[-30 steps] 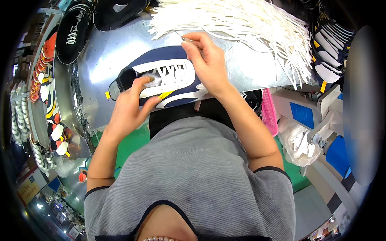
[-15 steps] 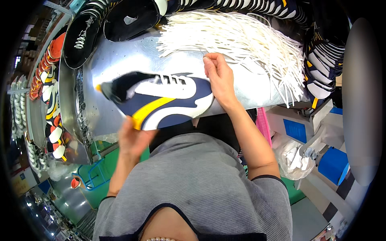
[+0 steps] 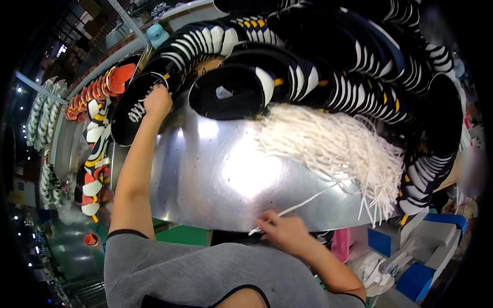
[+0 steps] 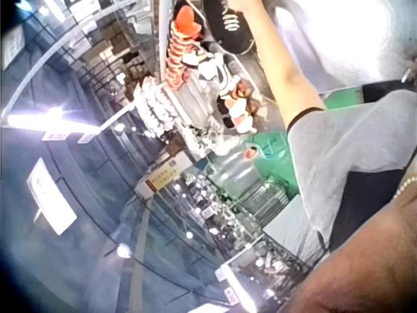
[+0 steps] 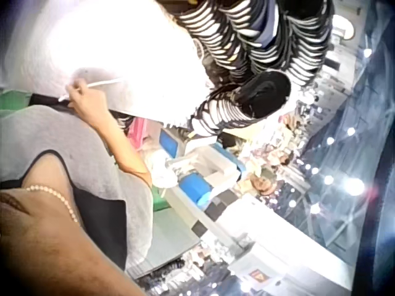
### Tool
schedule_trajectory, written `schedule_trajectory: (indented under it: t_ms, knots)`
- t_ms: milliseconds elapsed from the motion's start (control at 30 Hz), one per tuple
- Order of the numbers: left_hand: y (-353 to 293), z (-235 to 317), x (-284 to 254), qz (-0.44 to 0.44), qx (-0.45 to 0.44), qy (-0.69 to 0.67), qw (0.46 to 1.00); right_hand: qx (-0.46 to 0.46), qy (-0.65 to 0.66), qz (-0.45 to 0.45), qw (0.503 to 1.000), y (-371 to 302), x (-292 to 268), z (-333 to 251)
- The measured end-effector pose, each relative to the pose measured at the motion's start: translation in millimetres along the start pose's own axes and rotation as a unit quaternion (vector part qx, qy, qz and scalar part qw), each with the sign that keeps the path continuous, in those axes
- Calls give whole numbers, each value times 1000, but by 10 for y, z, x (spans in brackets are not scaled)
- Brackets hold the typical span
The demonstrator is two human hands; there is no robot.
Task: The person laces several shoes by hand, picking each shoe from a stack and threading a white lace through the eyelets one at a time.
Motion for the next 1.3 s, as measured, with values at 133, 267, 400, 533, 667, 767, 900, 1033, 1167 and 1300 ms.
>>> schedule_trajectory:
  t_ms: [133, 267, 400, 533, 667, 767, 900, 1033, 1167, 1300]
  knots:
    - [450, 65, 486, 26, 17, -209, 977, 2, -2, -30, 1000, -18, 383, 103]
    - [97, 288, 373, 44, -62, -411, 909, 27, 69, 61, 995, 52, 246, 99]
    - [-588, 616, 221, 76, -49, -407, 909, 229, 389, 53, 891, 438, 88, 121]
    - [-499, 634, 289, -62, -158, -477, 862, 52, 642, -151, 750, 856, -134, -640]
    - [-931, 317, -446, 198, -85, -587, 780, 183, 600, 63, 776, 485, -244, -186]
    - [-1558, 715, -1675, 331, 98, -498, 796, 232, 627, 249, 701, -189, -330, 202]
    - [-2540, 1996, -1591, 202, 262, -410, 850, 216, 626, 283, 694, -326, -436, 43]
    - [-2966, 2494, -1140, -4, 190, -426, 885, 259, 612, 262, 700, -229, -506, -175]
    - [-2697, 1687, -1349, 68, 179, -435, 880, 283, 608, 237, 703, -139, -465, 2]
    - [-2266, 1308, -1295, 50, 261, -196, 944, 236, 618, 244, 709, 465, -108, 268]
Point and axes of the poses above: each hand's wrist, its own y-axis towards the middle knuckle, its own x-axis out of the palm, z = x × y, the point moved 3 cm from there along y, towards the middle knuckle, and after that the axes turned 2 degrees about y, right-handed, at the moved point
